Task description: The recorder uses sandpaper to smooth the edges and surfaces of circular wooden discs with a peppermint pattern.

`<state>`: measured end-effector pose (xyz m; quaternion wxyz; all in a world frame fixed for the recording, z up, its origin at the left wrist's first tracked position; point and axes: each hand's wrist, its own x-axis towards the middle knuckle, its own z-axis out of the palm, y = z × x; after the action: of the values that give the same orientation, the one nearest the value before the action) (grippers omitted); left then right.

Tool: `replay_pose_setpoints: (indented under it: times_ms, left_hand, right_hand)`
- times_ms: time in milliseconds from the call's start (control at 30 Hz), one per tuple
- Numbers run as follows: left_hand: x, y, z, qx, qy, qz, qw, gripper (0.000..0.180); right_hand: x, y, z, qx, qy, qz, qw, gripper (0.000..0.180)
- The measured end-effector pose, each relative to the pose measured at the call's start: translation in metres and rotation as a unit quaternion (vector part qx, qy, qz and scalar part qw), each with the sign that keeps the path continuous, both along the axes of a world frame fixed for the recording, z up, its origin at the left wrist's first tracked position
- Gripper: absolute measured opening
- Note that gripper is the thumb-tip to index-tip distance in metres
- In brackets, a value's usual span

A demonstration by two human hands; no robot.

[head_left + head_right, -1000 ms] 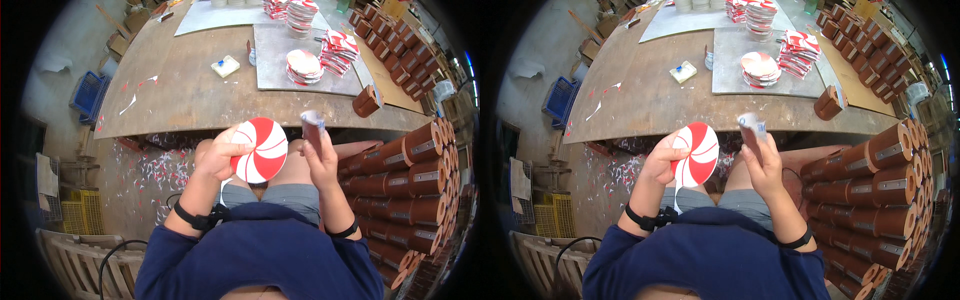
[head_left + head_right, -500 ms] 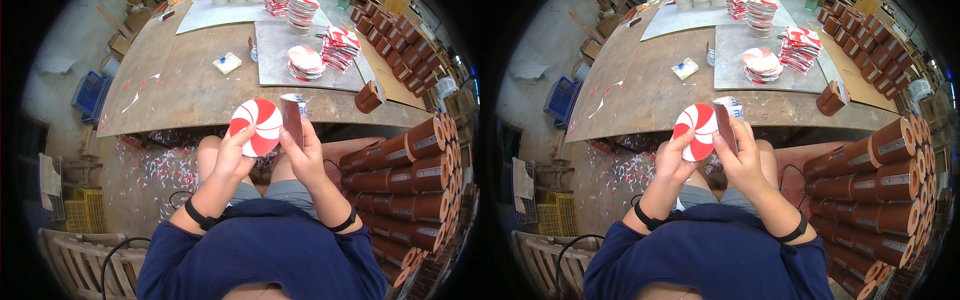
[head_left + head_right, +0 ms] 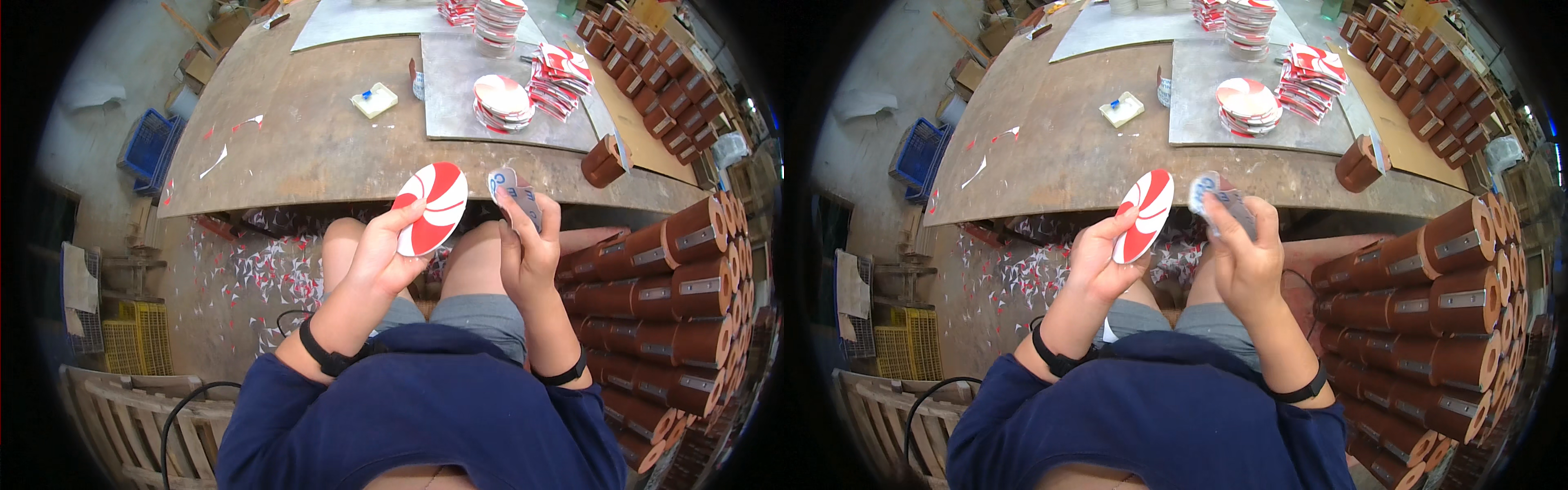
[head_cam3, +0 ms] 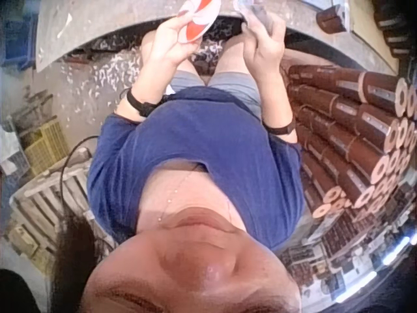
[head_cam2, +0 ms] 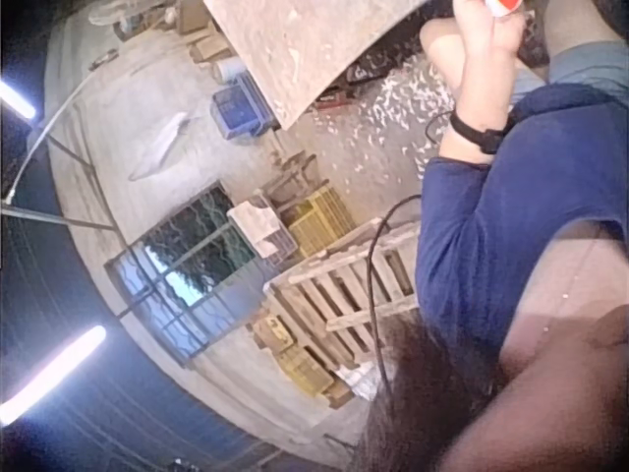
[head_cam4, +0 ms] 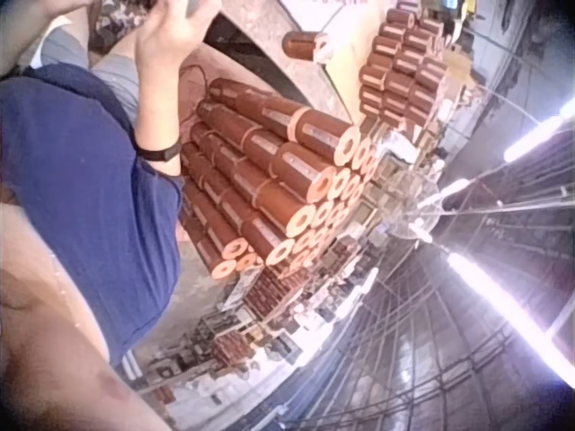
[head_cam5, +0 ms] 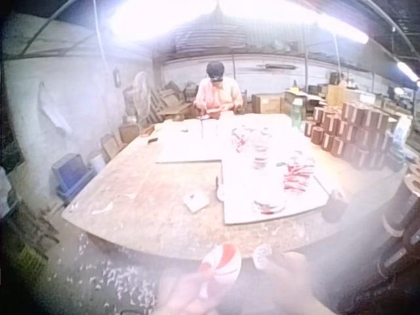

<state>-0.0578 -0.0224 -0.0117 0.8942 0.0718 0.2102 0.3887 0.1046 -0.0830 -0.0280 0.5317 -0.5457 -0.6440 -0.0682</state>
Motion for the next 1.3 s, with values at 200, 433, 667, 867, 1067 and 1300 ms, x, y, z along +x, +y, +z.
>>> replay_pose_setpoints:
  times_ms: [200, 433, 667, 867, 1067, 1300]
  left_hand:
    - [-0.002, 0.007, -0.014, 0.03, 0.018, -0.018, 0.999, 0.04]
    - [0.005, 0.002, 0.005, -0.029, 0.069, 0.014, 0.997, 0.038]
    - [0.005, 0.0, 0.003, 0.003, 0.07, 0.018, 0.997, 0.041]
    - [0.007, 0.003, 0.0, 0.006, 0.042, 0.022, 0.999, 0.042]
    - [0.004, 0.01, -0.01, 0.016, 0.072, 0.056, 0.996, 0.04]
    - [0.003, 0.009, -0.011, 0.039, 0.029, 0.008, 0.999, 0.039]
  right_hand:
    - [-0.019, -0.012, 0.003, -0.003, -0.098, 0.085, 0.991, 0.04]
    - [-0.027, -0.015, 0.01, 0.074, -0.121, 0.157, 0.977, 0.027]
    - [0.012, 0.017, -0.005, 0.005, -0.033, -0.025, 0.999, 0.04]
    - [-0.025, -0.001, 0.01, 0.002, -0.063, 0.015, 0.998, 0.04]
    - [-0.019, -0.021, -0.015, -0.025, -0.096, 0.09, 0.991, 0.04]
    - [-0.022, -0.006, 0.002, -0.006, -0.105, 0.052, 0.993, 0.038]
